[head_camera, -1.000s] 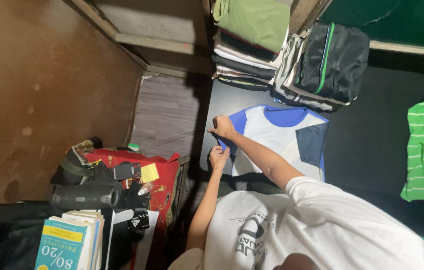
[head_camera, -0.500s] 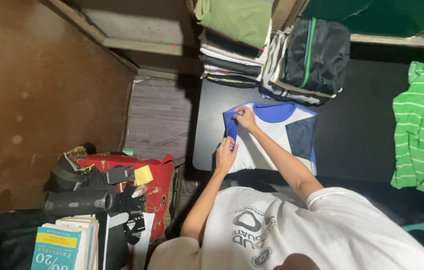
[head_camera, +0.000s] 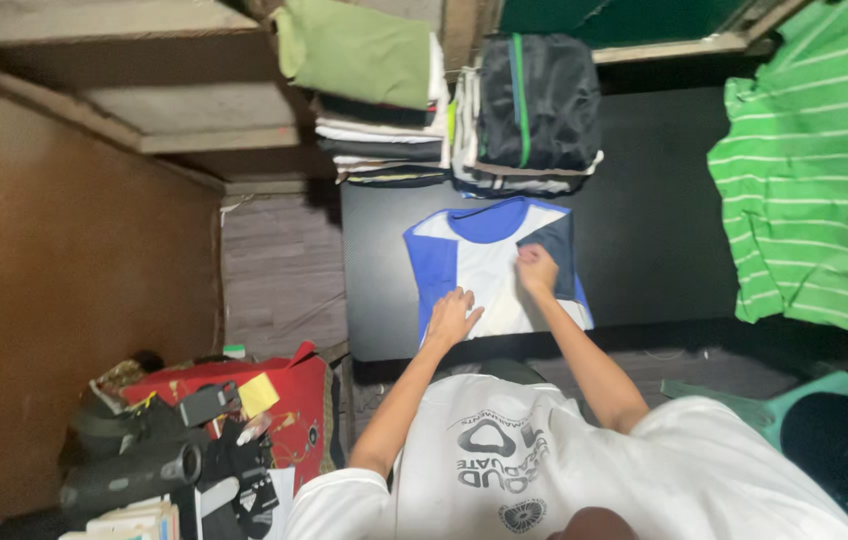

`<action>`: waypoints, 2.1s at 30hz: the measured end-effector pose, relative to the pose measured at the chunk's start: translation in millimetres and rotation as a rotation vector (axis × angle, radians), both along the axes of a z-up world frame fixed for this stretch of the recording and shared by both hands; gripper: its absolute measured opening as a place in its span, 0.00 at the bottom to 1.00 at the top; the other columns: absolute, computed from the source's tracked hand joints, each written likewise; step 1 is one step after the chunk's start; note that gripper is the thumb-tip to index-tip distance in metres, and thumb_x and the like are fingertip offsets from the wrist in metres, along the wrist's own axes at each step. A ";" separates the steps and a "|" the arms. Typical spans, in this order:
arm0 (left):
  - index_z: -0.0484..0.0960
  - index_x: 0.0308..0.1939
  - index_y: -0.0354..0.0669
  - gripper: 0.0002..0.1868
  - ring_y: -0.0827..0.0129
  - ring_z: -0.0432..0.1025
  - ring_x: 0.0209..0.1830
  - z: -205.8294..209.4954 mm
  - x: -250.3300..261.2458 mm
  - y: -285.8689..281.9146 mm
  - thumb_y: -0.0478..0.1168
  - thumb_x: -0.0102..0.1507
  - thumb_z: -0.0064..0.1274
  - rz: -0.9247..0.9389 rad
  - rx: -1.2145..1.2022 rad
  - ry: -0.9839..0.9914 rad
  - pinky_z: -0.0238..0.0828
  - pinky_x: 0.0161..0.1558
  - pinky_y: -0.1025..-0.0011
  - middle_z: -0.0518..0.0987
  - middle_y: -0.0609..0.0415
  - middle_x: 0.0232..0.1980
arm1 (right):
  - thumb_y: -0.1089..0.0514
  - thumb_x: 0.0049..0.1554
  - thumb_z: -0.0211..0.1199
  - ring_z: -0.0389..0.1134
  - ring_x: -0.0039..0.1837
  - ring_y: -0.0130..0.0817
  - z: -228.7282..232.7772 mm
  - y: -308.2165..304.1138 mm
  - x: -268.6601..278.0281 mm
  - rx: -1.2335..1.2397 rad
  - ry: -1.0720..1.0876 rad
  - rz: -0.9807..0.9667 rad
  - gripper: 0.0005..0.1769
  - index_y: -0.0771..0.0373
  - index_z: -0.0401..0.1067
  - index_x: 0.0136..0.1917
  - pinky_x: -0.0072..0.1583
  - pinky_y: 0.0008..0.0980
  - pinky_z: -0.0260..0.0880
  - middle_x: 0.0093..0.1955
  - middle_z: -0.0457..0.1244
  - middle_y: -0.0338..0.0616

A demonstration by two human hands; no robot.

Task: The person folds several shirts one by one on a dark table, smoothing each garment and stacking the folded items. The shirts include black, white, green, and blue pieces, and the person places each folded shirt into a growing pile.

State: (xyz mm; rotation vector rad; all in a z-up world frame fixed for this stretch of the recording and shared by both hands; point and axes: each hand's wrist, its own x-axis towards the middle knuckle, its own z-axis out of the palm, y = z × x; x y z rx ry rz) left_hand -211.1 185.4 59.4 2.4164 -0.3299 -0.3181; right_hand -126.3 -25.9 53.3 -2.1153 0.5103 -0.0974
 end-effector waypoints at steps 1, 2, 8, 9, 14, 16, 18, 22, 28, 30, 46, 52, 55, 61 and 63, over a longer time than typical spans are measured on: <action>0.79 0.39 0.40 0.15 0.47 0.75 0.44 1.2 7.0 -3.2 0.49 0.63 0.58 -0.006 -0.014 0.023 0.70 0.46 0.51 0.78 0.45 0.42 | 0.55 0.51 0.69 0.76 0.51 0.32 2.8 -18.3 -16.0 0.026 -0.035 -0.081 0.10 0.56 0.79 0.48 0.54 0.32 0.74 0.46 0.73 0.41; 0.79 0.38 0.39 0.15 0.46 0.75 0.43 1.7 15.2 -7.1 0.49 0.63 0.57 -0.013 -0.028 0.045 0.70 0.45 0.50 0.78 0.44 0.42 | 0.56 0.49 0.71 0.75 0.50 0.36 5.4 -36.8 -31.4 -0.057 -0.016 -0.148 0.11 0.56 0.78 0.47 0.54 0.34 0.73 0.45 0.72 0.43; 0.79 0.35 0.40 0.13 0.43 0.75 0.41 -14.4 95.8 -56.9 0.46 0.62 0.58 -0.108 -0.001 -0.012 0.72 0.43 0.49 0.78 0.41 0.40 | 0.57 0.44 0.71 0.73 0.49 0.52 0.6 -126.5 -102.8 -0.262 0.426 -0.460 0.10 0.54 0.77 0.42 0.54 0.45 0.72 0.44 0.71 0.51; 0.79 0.35 0.40 0.12 0.43 0.75 0.41 -19.0 109.7 -68.1 0.45 0.61 0.58 -0.124 -0.021 -0.049 0.72 0.43 0.49 0.78 0.41 0.40 | 0.57 0.42 0.72 0.73 0.49 0.51 -4.8 -134.1 -112.6 -0.242 0.442 -0.446 0.11 0.55 0.77 0.41 0.55 0.44 0.72 0.44 0.71 0.52; 0.78 0.37 0.41 0.10 0.43 0.76 0.43 -37.6 170.4 -140.2 0.44 0.61 0.58 -0.246 0.017 -0.071 0.73 0.45 0.49 0.79 0.42 0.42 | 0.59 0.35 0.79 0.74 0.47 0.40 -30.0 -150.4 -137.3 -0.081 0.395 -0.336 0.24 0.60 0.70 0.42 0.55 0.38 0.73 0.43 0.72 0.49; 0.77 0.44 0.41 0.11 0.44 0.77 0.46 -41.3 184.4 -169.7 0.42 0.62 0.56 -0.282 0.032 0.005 0.73 0.47 0.49 0.81 0.42 0.44 | 0.61 0.33 0.81 0.73 0.47 0.34 -33.7 -144.2 -139.9 0.065 0.305 -0.343 0.32 0.60 0.65 0.47 0.54 0.35 0.73 0.43 0.73 0.45; 0.76 0.53 0.45 0.16 0.43 0.76 0.48 -43.4 190.4 -195.0 0.41 0.62 0.54 -0.330 0.034 0.060 0.72 0.49 0.49 0.80 0.41 0.48 | 0.61 0.33 0.82 0.71 0.46 0.31 -29.4 -134.4 -142.8 0.205 0.199 -0.363 0.40 0.59 0.60 0.52 0.52 0.34 0.73 0.43 0.70 0.44; 0.78 0.60 0.50 0.22 0.39 0.73 0.54 -45.6 193.2 -227.2 0.47 0.62 0.55 -0.390 0.090 0.088 0.69 0.52 0.50 0.76 0.35 0.55 | 0.59 0.36 0.84 0.69 0.41 0.39 -14.1 -118.8 -150.1 0.084 0.347 -0.259 0.41 0.62 0.58 0.54 0.47 0.40 0.71 0.44 0.68 0.45; 0.86 0.39 0.37 0.26 0.48 0.78 0.49 -47.8 176.5 -231.8 0.57 0.55 0.67 -0.152 0.064 0.134 0.74 0.54 0.58 0.82 0.39 0.48 | 0.60 0.41 0.77 0.70 0.40 0.47 5.8 -107.7 -165.5 -0.048 0.123 0.040 0.35 0.65 0.67 0.60 0.48 0.41 0.70 0.38 0.66 0.52; 0.86 0.37 0.36 0.26 0.49 0.79 0.45 -46.4 173.9 -229.6 0.56 0.51 0.71 -0.030 0.000 0.132 0.75 0.52 0.60 0.83 0.39 0.44 | 0.58 0.44 0.79 0.68 0.43 0.53 7.0 -108.3 -167.3 -0.193 0.186 0.104 0.25 0.69 0.71 0.50 0.48 0.45 0.69 0.40 0.65 0.55; 0.83 0.49 0.49 0.20 0.67 0.73 0.30 -41.5 160.1 -32.6 0.26 0.55 0.59 0.308 -0.521 0.144 0.74 0.37 0.68 0.82 0.50 0.51 | 0.58 0.57 0.63 0.69 0.48 0.63 57.4 20.3 -175.6 -0.258 0.167 0.796 0.14 0.65 0.66 0.54 0.50 0.55 0.69 0.47 0.69 0.60; 0.79 0.52 0.47 0.22 0.53 0.74 0.56 -32.8 140.5 84.5 0.28 0.54 0.55 0.376 -0.258 0.018 0.71 0.56 0.59 0.79 0.46 0.56 | 0.54 0.56 0.66 0.69 0.56 0.63 23.2 85.2 -185.7 0.078 0.077 1.088 0.26 0.70 0.66 0.63 0.58 0.52 0.69 0.52 0.68 0.68; 0.77 0.54 0.46 0.20 0.46 0.72 0.57 -30.3 132.0 103.2 0.34 0.57 0.56 0.435 0.030 0.036 0.70 0.56 0.54 0.76 0.43 0.58 | 0.52 0.56 0.66 0.69 0.63 0.62 -0.1 79.7 -172.1 -0.108 0.572 0.968 0.31 0.73 0.66 0.67 0.64 0.49 0.69 0.59 0.67 0.70; 0.74 0.69 0.60 0.25 0.56 0.62 0.78 -40.8 142.5 58.3 0.39 0.67 0.46 -0.261 0.290 -0.326 0.59 0.73 0.51 0.68 0.56 0.76 | 0.52 0.47 0.78 0.56 0.75 0.48 -19.6 67.0 -154.9 0.066 0.592 0.455 0.49 0.67 0.57 0.75 0.73 0.40 0.57 0.74 0.56 0.60; 0.66 0.74 0.61 0.29 0.57 0.53 0.80 -44.5 148.5 45.9 0.47 0.67 0.46 -0.396 0.357 -0.323 0.50 0.74 0.46 0.59 0.57 0.80 | 0.52 0.45 0.80 0.55 0.75 0.41 -17.6 71.2 -158.0 0.308 0.521 0.269 0.50 0.64 0.58 0.74 0.71 0.39 0.56 0.76 0.56 0.56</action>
